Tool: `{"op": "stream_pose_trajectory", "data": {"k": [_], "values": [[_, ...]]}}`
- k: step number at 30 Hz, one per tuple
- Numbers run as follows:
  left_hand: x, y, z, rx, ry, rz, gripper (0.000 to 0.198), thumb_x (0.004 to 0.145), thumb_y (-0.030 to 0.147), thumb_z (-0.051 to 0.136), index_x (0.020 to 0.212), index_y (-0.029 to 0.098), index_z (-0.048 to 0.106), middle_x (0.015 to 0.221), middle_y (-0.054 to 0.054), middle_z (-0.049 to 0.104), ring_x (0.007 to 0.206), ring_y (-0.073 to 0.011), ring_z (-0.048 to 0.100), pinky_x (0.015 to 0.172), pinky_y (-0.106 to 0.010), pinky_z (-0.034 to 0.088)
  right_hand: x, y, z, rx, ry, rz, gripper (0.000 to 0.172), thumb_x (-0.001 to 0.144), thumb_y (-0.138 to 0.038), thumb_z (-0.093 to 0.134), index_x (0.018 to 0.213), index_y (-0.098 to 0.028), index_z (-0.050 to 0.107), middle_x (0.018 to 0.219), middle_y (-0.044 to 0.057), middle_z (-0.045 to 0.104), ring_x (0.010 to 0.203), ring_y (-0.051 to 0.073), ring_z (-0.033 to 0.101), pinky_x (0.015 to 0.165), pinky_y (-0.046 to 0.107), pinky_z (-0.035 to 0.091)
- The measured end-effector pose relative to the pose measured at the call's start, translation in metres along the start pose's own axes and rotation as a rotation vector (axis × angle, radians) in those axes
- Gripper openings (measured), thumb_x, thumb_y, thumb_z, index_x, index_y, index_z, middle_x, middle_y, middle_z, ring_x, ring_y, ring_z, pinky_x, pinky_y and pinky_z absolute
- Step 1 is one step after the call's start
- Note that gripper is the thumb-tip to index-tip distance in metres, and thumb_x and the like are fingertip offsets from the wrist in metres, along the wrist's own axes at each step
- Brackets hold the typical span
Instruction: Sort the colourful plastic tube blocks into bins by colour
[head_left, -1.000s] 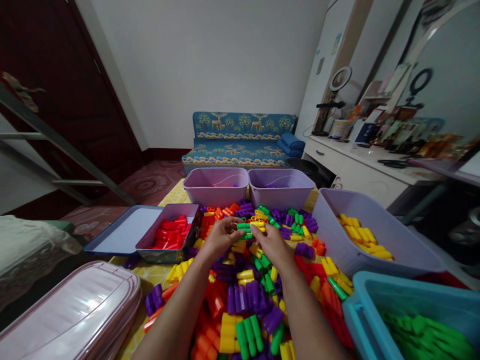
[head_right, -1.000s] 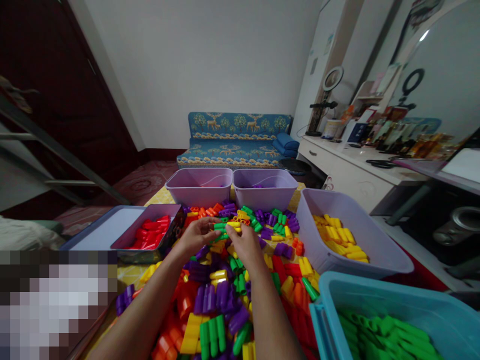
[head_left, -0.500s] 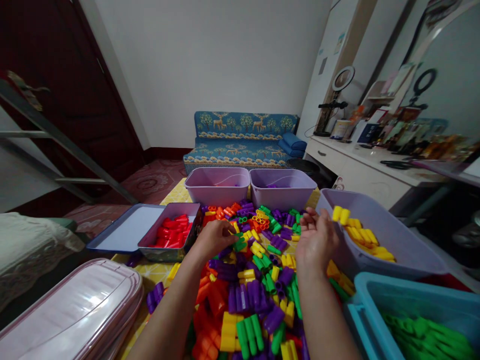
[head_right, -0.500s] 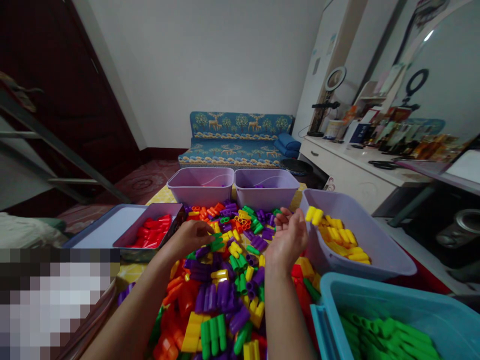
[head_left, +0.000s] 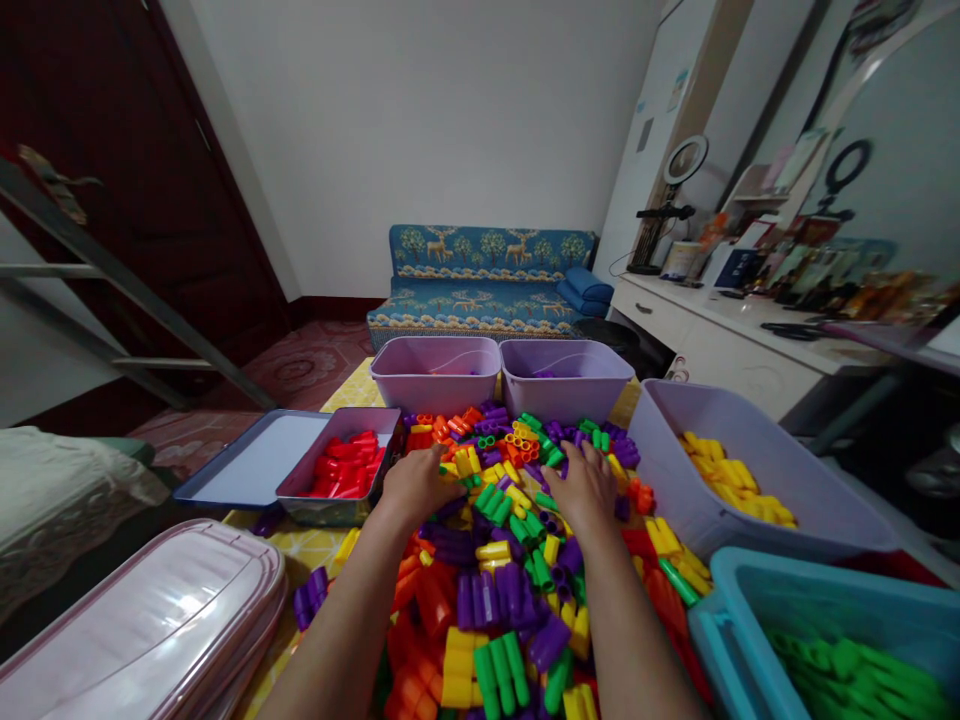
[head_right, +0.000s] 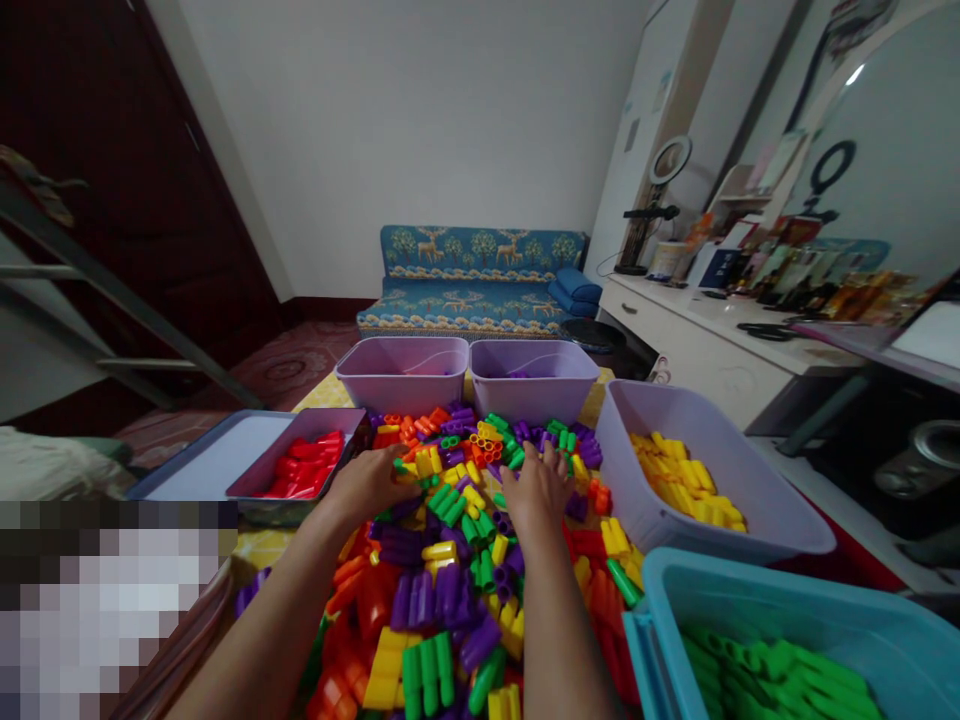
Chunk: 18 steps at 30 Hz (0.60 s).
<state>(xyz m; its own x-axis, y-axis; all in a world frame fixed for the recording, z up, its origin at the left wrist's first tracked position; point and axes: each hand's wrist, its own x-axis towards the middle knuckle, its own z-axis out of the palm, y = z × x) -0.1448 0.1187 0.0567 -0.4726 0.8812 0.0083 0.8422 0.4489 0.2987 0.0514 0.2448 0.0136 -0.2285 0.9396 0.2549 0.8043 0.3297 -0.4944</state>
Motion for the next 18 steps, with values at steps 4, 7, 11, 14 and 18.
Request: {"op": "stream_pose_trajectory", "data": {"k": [4,7,11,14,18], "values": [[0.010,0.000,0.021,-0.247,0.039,0.071,0.068,0.071,0.040,0.068,0.132,0.017,0.050,0.097,-0.010,0.069,0.090,-0.0229,0.064,0.077,-0.029,0.046,0.000,0.005,0.015,0.020,-0.114,-0.115,0.058,0.076,-0.033,0.061,0.130,-0.019,0.050,0.134,0.014,0.052,0.127,0.031,0.042,0.104,0.046,0.033],[0.013,0.005,0.034,-0.384,0.044,0.131,0.069,0.073,0.037,0.067,0.135,0.016,0.046,0.104,-0.010,0.066,0.089,-0.0210,0.064,0.078,-0.029,0.047,0.000,0.003,0.024,0.040,-0.130,-0.189,0.059,0.074,-0.028,0.060,0.132,-0.018,0.049,0.135,0.011,0.052,0.127,0.027,0.043,0.107,0.041,0.030],[0.010,0.016,0.040,-0.368,0.043,0.227,0.074,0.070,0.036,0.070,0.137,0.021,0.042,0.130,-0.013,0.053,0.109,-0.0256,0.058,0.093,-0.037,0.045,-0.003,-0.005,0.022,0.056,-0.227,-0.195,0.060,0.074,-0.019,0.055,0.134,-0.013,0.046,0.128,0.013,0.057,0.122,0.025,0.048,0.105,0.035,0.034],[0.008,0.019,0.042,-0.370,0.040,0.265,0.083,0.064,0.032,0.076,0.138,0.022,0.041,0.140,-0.014,0.044,0.125,-0.0292,0.047,0.102,-0.040,0.039,-0.005,-0.009,0.018,0.057,-0.261,-0.211,0.063,0.073,-0.013,0.053,0.135,-0.013,0.044,0.124,0.013,0.060,0.120,0.025,0.049,0.103,0.036,0.036],[0.008,0.014,0.047,-0.458,0.051,0.310,0.084,0.063,0.034,0.077,0.138,0.022,0.041,0.142,-0.014,0.041,0.128,-0.0283,0.045,0.105,-0.040,0.038,-0.007,-0.009,0.018,0.082,-0.268,-0.288,0.065,0.071,-0.007,0.050,0.135,-0.015,0.045,0.131,0.011,0.055,0.125,0.026,0.046,0.107,0.039,0.034]]}}
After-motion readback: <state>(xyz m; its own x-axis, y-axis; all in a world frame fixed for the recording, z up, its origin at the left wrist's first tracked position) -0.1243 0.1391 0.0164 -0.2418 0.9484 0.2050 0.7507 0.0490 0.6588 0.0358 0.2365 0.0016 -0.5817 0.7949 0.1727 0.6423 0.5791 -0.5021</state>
